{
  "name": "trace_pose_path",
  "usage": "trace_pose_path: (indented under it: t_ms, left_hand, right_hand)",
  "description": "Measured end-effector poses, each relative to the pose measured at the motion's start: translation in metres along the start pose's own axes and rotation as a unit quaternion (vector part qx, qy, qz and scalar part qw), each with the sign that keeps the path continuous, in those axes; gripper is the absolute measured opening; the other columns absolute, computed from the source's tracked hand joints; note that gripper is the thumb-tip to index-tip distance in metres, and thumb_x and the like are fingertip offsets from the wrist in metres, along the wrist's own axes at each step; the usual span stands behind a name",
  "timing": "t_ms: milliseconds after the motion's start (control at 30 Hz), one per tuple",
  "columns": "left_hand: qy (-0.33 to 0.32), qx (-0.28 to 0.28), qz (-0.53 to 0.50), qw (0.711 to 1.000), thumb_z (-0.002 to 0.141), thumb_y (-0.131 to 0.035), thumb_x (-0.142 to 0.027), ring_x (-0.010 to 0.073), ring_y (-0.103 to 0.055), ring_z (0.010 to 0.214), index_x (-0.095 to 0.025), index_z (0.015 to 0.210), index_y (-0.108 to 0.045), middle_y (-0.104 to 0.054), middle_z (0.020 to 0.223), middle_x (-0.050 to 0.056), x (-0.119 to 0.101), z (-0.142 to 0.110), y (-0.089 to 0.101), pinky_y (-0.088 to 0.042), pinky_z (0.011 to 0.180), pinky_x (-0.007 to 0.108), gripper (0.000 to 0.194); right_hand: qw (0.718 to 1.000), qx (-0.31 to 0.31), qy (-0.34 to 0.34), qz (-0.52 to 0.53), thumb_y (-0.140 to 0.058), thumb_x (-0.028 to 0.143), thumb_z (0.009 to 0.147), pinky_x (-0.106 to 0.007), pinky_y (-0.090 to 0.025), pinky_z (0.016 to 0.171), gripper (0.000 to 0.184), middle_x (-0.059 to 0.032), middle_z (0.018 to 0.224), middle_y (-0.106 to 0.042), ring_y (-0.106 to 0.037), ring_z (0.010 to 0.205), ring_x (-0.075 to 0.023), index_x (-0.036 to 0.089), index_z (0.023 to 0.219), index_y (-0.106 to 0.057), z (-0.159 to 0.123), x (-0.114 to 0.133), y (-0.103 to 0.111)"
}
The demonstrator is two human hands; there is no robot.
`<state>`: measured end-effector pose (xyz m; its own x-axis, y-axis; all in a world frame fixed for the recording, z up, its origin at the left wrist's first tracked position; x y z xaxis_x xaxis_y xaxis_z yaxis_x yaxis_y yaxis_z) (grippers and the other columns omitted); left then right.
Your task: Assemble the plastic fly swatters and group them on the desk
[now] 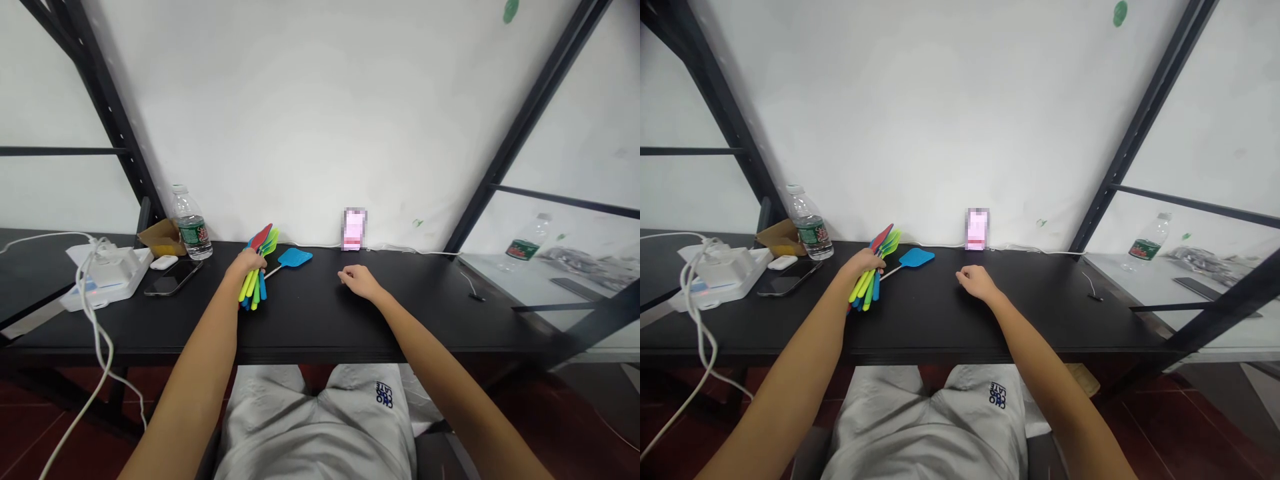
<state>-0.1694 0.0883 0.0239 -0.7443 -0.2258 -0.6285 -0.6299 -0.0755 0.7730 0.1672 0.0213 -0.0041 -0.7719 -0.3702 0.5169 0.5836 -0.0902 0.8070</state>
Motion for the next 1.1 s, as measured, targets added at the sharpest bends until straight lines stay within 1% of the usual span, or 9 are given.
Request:
trace_pose_path:
  t_ms: [33, 100, 300, 433, 533, 667, 833, 967, 1100]
  left_hand:
    - [0.018, 0.019, -0.008, 1.000, 0.059, -0.076, -0.014, 0.0271, -0.070, 0.065, -0.011, 0.075, -0.068, -0.071, 0.065, 0.011, 0.000, -0.001, 0.001, -0.056, 0.056, 0.030, 0.018]
    - [0.027, 0.035, -0.028, 0.999, 0.062, -0.075, -0.015, 0.0252, -0.071, 0.067, -0.011, 0.079, -0.068, -0.071, 0.066, 0.010, -0.001, -0.003, 0.002, -0.056, 0.058, 0.028, 0.019]
    - [0.033, 0.039, -0.152, 0.987, 0.076, -0.068, -0.016, 0.0252, -0.071, 0.062, -0.010, 0.092, -0.063, -0.066, 0.059, 0.008, -0.003, -0.007, 0.000, -0.059, 0.060, 0.034, 0.018]
    - [0.040, 0.041, -0.221, 0.974, 0.080, -0.069, -0.020, 0.0221, -0.069, 0.059, -0.012, 0.089, -0.059, -0.061, 0.053, 0.003, -0.003, -0.009, 0.001, -0.061, 0.062, 0.034, 0.015]
    - [0.027, 0.039, -0.235, 0.971, 0.081, -0.069, -0.022, 0.0188, -0.067, 0.056, -0.013, 0.085, -0.057, -0.059, 0.052, 0.000, -0.003, -0.009, 0.004, -0.061, 0.063, 0.032, 0.016]
    - [0.002, 0.029, -0.208, 0.978, 0.080, -0.071, -0.023, 0.0167, -0.065, 0.054, -0.014, 0.086, -0.056, -0.059, 0.052, -0.001, -0.003, -0.011, 0.010, -0.059, 0.061, 0.030, 0.019]
    - [-0.039, 0.010, -0.157, 0.987, 0.080, -0.071, -0.025, 0.0149, -0.063, 0.050, -0.016, 0.098, -0.057, -0.055, 0.052, -0.004, -0.008, -0.017, 0.014, -0.055, 0.059, 0.027, 0.025]
    - [-0.070, 0.023, -0.080, 0.994, 0.080, -0.070, -0.024, 0.0129, -0.058, 0.046, -0.018, 0.110, -0.056, -0.055, 0.054, -0.005, -0.010, -0.021, 0.012, -0.052, 0.054, 0.024, 0.034]
    - [-0.055, 0.001, -0.011, 0.998, 0.079, -0.069, -0.025, 0.0145, -0.061, 0.049, -0.018, 0.116, -0.056, -0.062, 0.062, -0.001, -0.007, -0.016, 0.013, -0.050, 0.054, 0.025, 0.040]
  right_hand:
    - [1.000, 0.001, -0.001, 0.000, -0.050, 0.035, 0.090, -0.025, -0.034, 0.061, 0.033, -0.0008, 0.064, -0.062, -0.054, 0.062, -0.0143, 0.019, 0.064, -0.061, 0.000, 0.000, 0.000]
    - [1.000, 0.002, -0.002, 0.000, -0.049, 0.036, 0.090, -0.025, -0.034, 0.061, 0.033, -0.0007, 0.064, -0.062, -0.054, 0.062, -0.0143, 0.019, 0.064, -0.061, 0.000, 0.000, 0.000]
    - [1.000, -0.003, 0.005, 0.000, -0.049, 0.036, 0.090, -0.025, -0.034, 0.060, 0.033, -0.0006, 0.063, -0.061, -0.053, 0.061, -0.0144, 0.019, 0.064, -0.060, 0.001, -0.003, -0.002]
    - [1.000, -0.003, 0.008, 0.002, -0.049, 0.036, 0.090, -0.025, -0.034, 0.060, 0.034, -0.0007, 0.063, -0.061, -0.053, 0.061, -0.0143, 0.019, 0.064, -0.061, 0.001, -0.002, -0.001]
    - [1.000, -0.003, 0.007, 0.004, -0.049, 0.036, 0.090, -0.025, -0.034, 0.060, 0.034, -0.0009, 0.063, -0.061, -0.053, 0.062, -0.0142, 0.019, 0.064, -0.060, 0.000, -0.001, -0.001]
    - [1.000, -0.001, 0.008, 0.001, -0.049, 0.036, 0.090, -0.025, -0.033, 0.060, 0.033, -0.0007, 0.063, -0.060, -0.053, 0.061, -0.0141, 0.019, 0.064, -0.061, 0.001, -0.003, -0.002]
    - [1.000, -0.002, 0.008, 0.000, -0.049, 0.036, 0.090, -0.025, -0.033, 0.060, 0.033, -0.0006, 0.063, -0.060, -0.052, 0.060, -0.0139, 0.019, 0.065, -0.061, 0.001, -0.003, -0.002]
    - [1.000, 0.000, 0.008, 0.000, -0.049, 0.036, 0.090, -0.025, -0.032, 0.059, 0.033, -0.0002, 0.062, -0.059, -0.051, 0.060, -0.0138, 0.019, 0.064, -0.060, 0.002, -0.003, -0.002]
    - [1.000, -0.002, 0.017, 0.002, -0.049, 0.036, 0.090, -0.025, -0.032, 0.060, 0.033, 0.0003, 0.061, -0.058, -0.051, 0.060, -0.0137, 0.019, 0.063, -0.059, 0.002, -0.003, -0.002]
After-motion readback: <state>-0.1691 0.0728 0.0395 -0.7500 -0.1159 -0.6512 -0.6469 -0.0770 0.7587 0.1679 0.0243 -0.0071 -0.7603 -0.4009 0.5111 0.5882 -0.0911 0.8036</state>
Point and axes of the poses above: each hand's wrist, its own z-axis towards the middle knuckle, its own y-axis out of the back of the hand, x = y × z, the point moved 2 cm from there along z, towards the middle knuckle
